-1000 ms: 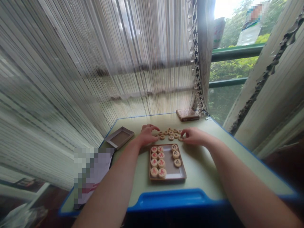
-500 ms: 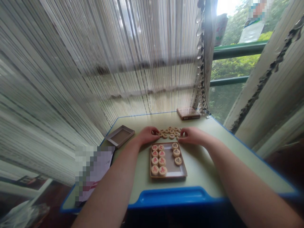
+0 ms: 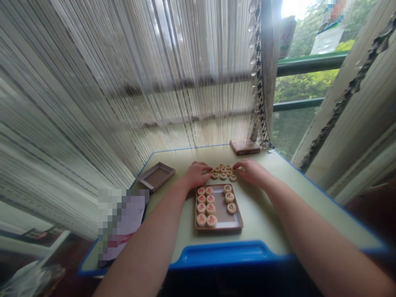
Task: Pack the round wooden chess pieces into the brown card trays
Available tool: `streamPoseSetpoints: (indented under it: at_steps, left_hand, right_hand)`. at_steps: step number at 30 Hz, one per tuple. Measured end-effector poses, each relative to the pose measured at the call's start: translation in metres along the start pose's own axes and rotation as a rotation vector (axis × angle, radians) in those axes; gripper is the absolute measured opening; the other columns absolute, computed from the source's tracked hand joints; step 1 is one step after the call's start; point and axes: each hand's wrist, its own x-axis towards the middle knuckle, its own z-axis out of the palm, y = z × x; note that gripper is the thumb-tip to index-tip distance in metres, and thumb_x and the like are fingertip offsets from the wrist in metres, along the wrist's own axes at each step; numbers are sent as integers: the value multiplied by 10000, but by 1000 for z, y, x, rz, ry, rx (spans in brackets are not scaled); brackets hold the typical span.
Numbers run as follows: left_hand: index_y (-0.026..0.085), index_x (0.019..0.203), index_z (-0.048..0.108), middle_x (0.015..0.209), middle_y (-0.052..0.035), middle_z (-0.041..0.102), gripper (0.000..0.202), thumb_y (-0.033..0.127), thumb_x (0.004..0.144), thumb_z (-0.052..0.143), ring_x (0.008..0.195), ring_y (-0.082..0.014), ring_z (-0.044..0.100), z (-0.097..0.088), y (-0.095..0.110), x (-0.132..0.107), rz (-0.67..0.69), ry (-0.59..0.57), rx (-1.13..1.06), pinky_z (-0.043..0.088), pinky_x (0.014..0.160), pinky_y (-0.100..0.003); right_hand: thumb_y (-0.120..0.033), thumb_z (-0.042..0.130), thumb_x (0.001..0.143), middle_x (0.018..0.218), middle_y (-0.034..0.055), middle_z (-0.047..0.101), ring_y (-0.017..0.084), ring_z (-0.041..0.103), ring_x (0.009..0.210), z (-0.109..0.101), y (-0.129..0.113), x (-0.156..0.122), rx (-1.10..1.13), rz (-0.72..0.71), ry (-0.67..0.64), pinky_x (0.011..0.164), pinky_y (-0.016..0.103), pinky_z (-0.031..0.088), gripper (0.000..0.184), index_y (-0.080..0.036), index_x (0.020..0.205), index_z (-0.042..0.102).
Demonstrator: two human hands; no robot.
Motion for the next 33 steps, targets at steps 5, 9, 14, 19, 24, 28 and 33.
streamPoseSetpoints:
  at_steps: [5,9,14,19,24,28,33]
  left_hand:
    - [197,966,690,983,-58,643,318,268,708,518,962,-220,534,-1,2,-1,-6,13,1,405,915,-334]
    - [189,977,685,1019,-51,636,324,242,726,487,984,-203,534,-1,2,1,-21,16,-27,394,936,-317]
    - [173,986,682,1094,-25,634,341,200,765,424,1034,-169,533,-3,5,3,-10,-23,-94,347,998,-280]
    - [193,1032,665,1161,15,606,366,189,771,409,1112,-176,484,-3,11,4,-65,-73,-131,316,1030,-281]
    - [190,1011,675,1112,23,634,368,193,772,396,1084,-175,494,-2,11,5,-66,-110,-146,319,1021,-271]
    - [191,998,681,1061,9,657,358,207,768,407,1075,-182,495,-2,10,5,-71,-76,-132,329,1011,-277]
    - [169,969,689,1044,-14,662,353,211,763,406,1063,-183,510,-1,9,5,-52,-41,-170,344,1001,-283]
  right_hand:
    - [-298,513,777,879,57,661,176,574,775,-2,-6,-1,29,49,-12,687,257,422,216,-202,894,668]
    - [-277,507,782,944,63,641,172,579,809,-1,-5,-1,50,64,16,706,253,430,220,-206,918,665]
    - [-261,455,825,1138,73,595,215,523,1039,9,-8,0,74,-70,68,922,317,377,319,-194,1091,618]
    - [-281,441,840,1139,62,607,213,519,1062,17,-12,3,114,-124,58,952,335,371,309,-198,1067,633]
    - [-197,450,819,1116,70,619,190,541,1039,23,-12,5,195,-130,62,944,308,386,304,-178,1066,626]
    - [-195,448,824,1147,73,599,192,524,1062,26,-11,7,217,-130,102,958,312,371,310,-176,1088,609]
    - [-239,473,818,1034,59,637,200,545,980,26,-9,9,207,-141,115,915,326,392,230,-190,945,659]
